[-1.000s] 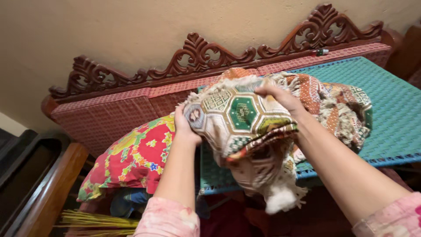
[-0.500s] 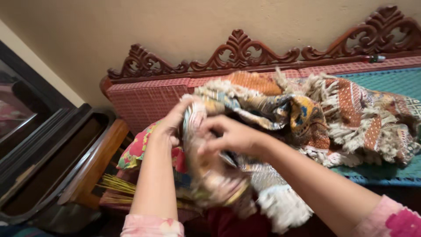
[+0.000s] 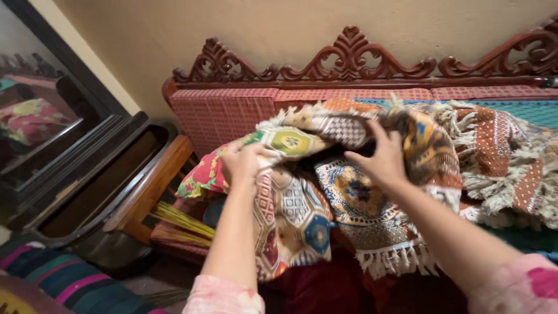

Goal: The person wipes a patterned cloth on the bed surface, then uses a small broom to sweep debris off the bed. After sweeping, the person folds a patterned throw blanket on the bed.

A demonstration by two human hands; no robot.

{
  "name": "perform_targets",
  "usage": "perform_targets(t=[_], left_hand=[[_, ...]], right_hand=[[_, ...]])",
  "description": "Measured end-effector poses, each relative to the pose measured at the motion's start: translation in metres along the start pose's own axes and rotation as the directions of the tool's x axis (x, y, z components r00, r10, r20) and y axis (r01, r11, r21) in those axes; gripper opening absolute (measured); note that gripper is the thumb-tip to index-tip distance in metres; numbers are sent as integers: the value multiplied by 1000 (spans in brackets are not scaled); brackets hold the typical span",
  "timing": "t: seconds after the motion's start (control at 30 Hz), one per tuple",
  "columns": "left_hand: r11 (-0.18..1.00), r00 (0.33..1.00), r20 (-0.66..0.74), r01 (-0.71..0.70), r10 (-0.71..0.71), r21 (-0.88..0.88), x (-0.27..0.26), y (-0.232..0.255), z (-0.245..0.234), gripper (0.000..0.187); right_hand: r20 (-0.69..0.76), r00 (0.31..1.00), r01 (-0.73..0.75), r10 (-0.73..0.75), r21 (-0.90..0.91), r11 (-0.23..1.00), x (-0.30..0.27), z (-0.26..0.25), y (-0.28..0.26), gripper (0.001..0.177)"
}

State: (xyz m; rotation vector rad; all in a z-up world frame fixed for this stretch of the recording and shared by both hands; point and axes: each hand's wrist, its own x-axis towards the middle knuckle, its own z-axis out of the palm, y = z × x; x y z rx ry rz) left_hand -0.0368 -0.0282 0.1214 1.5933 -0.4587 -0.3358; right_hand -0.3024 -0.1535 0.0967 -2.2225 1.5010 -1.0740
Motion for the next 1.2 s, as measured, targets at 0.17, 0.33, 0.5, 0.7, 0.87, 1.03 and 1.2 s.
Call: perform_targets(t=[0.17, 0.33, 0.5, 0.7, 0.87, 1.03, 1.2], left_hand=[[833, 974, -33, -209, 224, -512, 21, -35, -51, 29], [736, 956, -173, -293, 237, -609, 10, -61, -99, 30], [673, 952, -245, -302, 181, -675, -20, -77, -147, 30], [550, 959, -261, -279, 113, -787, -37, -86, -202, 31], [385, 979, -168, -199, 113, -901, -37, -78, -236, 31], [291, 985, -146, -166, 91, -942, -49, -75, -261, 32], [252, 958, -285, -283, 30, -925, -77, -97, -333, 33]], right_hand=[[99, 990, -75, 97, -203, 976, 33, -1, 38, 133], [121, 976, -160, 181, -167, 973, 53, 15, 46, 121], [292, 950, -53, 112, -204, 978, 53, 52, 26, 108], [99, 953, -289, 287, -1, 957, 33, 31, -5, 77], [632, 773, 272, 57, -411, 870, 22, 29, -83, 88], [219, 920, 382, -325, -317, 868, -67, 96, -134, 55], [-377, 699, 686, -608, 113, 719, -70, 68, -211, 25]])
